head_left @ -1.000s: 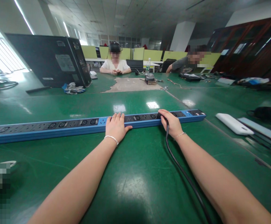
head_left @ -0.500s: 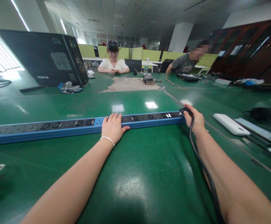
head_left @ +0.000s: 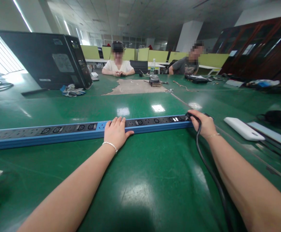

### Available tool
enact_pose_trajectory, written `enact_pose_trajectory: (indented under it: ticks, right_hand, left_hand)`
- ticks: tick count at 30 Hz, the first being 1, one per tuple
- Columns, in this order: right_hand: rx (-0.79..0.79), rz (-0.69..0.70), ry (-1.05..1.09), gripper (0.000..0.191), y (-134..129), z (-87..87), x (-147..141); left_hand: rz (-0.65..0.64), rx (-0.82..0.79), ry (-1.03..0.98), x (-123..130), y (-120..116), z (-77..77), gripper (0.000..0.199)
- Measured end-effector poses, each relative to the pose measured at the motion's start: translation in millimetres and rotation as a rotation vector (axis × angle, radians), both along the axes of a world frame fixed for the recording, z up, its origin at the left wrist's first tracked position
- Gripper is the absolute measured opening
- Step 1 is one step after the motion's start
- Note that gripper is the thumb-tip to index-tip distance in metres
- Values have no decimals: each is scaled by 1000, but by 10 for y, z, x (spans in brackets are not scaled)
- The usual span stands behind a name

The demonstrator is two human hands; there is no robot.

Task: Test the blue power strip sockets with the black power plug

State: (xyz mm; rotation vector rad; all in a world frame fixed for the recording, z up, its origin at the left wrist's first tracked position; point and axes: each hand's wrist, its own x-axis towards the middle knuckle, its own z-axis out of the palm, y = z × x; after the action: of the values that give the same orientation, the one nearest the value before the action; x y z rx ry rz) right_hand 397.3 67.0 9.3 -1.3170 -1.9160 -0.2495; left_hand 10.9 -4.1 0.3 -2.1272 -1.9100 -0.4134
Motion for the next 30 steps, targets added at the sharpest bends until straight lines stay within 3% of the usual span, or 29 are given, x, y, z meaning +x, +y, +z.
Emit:
enact_pose_trajectory:
  ticks: [12,16,21,30]
  right_hand:
    - [-15,98,-131,33,25,-32,-11]
    - [18,21,-37,35,-30,-113,-92]
    - [27,-247,134,39,1,-229,-149]
    - [190,-351,435,46,190,-157,55]
  left_hand:
    - [-5,9,13,-7,5,-14,67]
    - [-11,13,6,-3,-3,-6,68]
    - [-6,8,0,-1,-3,-11,68]
    - [-11,25,3,-7,5,-23,67]
